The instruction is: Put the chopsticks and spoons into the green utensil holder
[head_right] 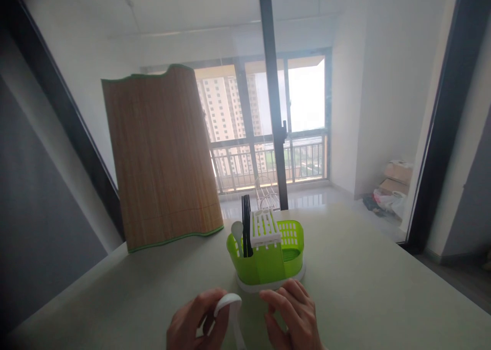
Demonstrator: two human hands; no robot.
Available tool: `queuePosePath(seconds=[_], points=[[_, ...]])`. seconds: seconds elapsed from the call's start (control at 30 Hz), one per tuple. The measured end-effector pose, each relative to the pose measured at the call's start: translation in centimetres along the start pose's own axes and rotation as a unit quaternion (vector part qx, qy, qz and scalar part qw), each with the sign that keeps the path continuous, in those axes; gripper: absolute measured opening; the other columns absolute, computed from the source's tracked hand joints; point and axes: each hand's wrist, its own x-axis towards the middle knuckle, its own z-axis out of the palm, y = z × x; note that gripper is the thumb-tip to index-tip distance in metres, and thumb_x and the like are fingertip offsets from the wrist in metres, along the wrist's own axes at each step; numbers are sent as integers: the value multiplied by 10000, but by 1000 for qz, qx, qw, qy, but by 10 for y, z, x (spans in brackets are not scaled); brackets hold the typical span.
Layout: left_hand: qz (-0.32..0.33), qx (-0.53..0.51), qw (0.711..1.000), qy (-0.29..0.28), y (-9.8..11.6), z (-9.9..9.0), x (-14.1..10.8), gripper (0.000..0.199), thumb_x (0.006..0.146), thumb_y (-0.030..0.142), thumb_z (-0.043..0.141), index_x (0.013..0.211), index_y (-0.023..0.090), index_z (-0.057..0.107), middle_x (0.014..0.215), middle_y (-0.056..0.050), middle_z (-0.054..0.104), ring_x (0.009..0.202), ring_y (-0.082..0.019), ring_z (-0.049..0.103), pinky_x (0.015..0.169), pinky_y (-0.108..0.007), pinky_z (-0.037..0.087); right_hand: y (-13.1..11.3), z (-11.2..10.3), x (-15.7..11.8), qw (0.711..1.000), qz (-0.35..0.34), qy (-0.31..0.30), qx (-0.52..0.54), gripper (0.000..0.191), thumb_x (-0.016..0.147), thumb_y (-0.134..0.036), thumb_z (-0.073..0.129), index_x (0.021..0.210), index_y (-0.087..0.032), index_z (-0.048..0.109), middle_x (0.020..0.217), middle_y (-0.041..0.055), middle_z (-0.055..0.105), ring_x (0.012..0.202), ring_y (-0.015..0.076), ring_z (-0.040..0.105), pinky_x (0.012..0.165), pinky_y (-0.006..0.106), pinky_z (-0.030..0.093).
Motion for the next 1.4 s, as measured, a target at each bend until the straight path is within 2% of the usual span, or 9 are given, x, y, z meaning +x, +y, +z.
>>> queuePosePath(seconds=[0.2,0.3,0.43,0.6,0.8,1.03,1.17,1.3,1.4], points=[[-86,87,982,144,-19,-29,83,226,838,410,543,885,192,579,624,50,582,484,-65,477,487,-164,389,-2,-5,3,999,35,10,-7,338,813,-98,495,1122,-230,530,699,16,631,620,175,559,586,297,465],[-99,93,984,113,-37,-17,113,252,849,418,521,921,183,579,612,57,565,501,-69,492,499,-167,378,0,-3,4,999,30,11,-11,319,812,-98,508,1101,-226,548,702,19,638,625,176,566,589,294,470],[-113,124,986,5,-61,14,124,233,876,392,479,954,196,577,617,57,579,523,-83,521,523,-192,340,6,1,1,1000,18,7,-25,303,819,-85,511,1090,-215,546,709,27,644,624,174,555,586,293,467],[-121,177,970,-112,-80,47,110,202,898,356,449,992,224,570,685,43,626,577,-112,568,532,-213,285,10,3,-4,999,24,-4,-25,292,829,-68,513,1084,-206,540,725,36,638,638,177,543,584,293,453],[-141,182,953,-196,-87,63,96,264,912,369,406,1094,240,548,744,30,659,621,-137,594,538,-223,273,13,3,-5,999,32,-16,-23,287,830,-70,517,1079,-210,545,744,37,640,659,179,555,598,296,448],[-173,164,946,-219,-93,65,98,469,816,281,527,1280,292,464,683,52,626,615,-141,585,525,-221,277,20,8,-14,997,61,-27,-26,245,846,-109,519,1057,-220,576,739,30,638,679,180,573,626,300,453],[-178,125,966,-141,-88,54,90,433,818,394,518,1229,258,496,624,66,549,554,-124,535,515,-209,288,34,4,-15,989,124,-60,-51,147,889,-215,490,963,-215,617,766,40,647,725,186,596,666,301,458],[-207,44,976,-43,-74,39,45,293,853,448,459,1003,213,548,535,85,414,488,-103,439,522,-202,321,61,-14,-13,922,315,-192,-118,208,897,-327,464,864,-248,654,695,-1,657,635,172,612,569,264,404],[-226,-18,965,-130,-61,36,-4,218,867,407,449,849,211,542,506,85,367,462,-89,384,494,-195,289,77,-28,-15,863,401,-294,-97,261,881,-373,470,794,-242,678,585,-18,639,561,163,600,507,246,343]])
